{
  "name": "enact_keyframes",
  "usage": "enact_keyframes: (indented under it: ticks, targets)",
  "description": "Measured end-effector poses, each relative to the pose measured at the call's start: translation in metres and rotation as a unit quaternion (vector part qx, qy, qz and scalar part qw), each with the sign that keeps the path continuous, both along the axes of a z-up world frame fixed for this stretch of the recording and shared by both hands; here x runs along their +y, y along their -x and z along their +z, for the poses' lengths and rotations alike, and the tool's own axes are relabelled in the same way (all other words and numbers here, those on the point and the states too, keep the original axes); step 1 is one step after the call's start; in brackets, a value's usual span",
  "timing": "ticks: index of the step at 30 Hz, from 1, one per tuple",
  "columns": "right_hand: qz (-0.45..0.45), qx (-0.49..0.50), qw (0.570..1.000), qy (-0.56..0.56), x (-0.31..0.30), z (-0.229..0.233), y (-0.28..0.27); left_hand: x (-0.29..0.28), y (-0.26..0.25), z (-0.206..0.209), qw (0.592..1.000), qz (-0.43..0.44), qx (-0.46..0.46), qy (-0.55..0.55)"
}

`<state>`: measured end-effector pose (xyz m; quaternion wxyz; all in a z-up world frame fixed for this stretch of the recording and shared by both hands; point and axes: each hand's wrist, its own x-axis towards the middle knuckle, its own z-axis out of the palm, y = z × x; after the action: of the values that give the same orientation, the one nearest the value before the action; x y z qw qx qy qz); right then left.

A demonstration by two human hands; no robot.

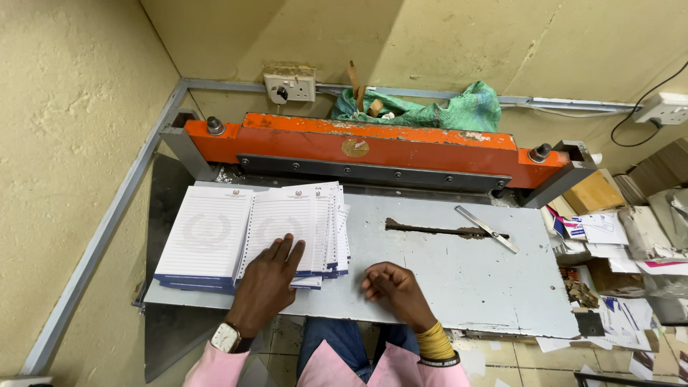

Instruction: The person places stacks of lined paper into a binding machine to secure the edges. They repeatedly feed the paper stacks into the machine, press down to bind them, and then remove the finished notebooks to place them on a growing pile.

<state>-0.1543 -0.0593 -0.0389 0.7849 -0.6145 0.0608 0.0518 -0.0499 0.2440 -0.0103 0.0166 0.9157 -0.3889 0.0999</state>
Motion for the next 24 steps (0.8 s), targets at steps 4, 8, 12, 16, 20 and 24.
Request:
enact_keyframes:
  ticks: [4, 8, 12, 16, 20, 24]
  targets:
    - [0.109, -0.006, 0.994, 0.001, 0.04, 0.023, 0.0, 0.004, -0.015, 0.015, 0.999, -0.011, 0.04, 0.025]
    - [0.146, 0.034, 0.981, -0.119, 0.085, 0.025, -0.013, 0.006, -0.025, 0.029, 0.994, -0.001, 0.097, 0.047]
    - [0.053, 0.045, 0.981, -0.18, 0.111, 0.026, -0.028, -0.003, -0.029, 0.025, 0.992, -0.006, 0.101, 0.069]
    - [0.06, -0.026, 0.934, -0.352, 0.106, 0.024, -0.038, -0.012, -0.012, -0.005, 0.998, -0.006, 0.038, 0.041]
    - [-0.033, 0.118, 0.943, -0.311, 0.104, 0.021, -0.042, -0.016, 0.004, -0.017, 0.998, 0.007, -0.024, 0.056]
    - [-0.004, 0.141, 0.958, -0.251, 0.095, 0.017, -0.042, -0.025, 0.006, 0.015, 1.0, 0.016, -0.018, 0.007]
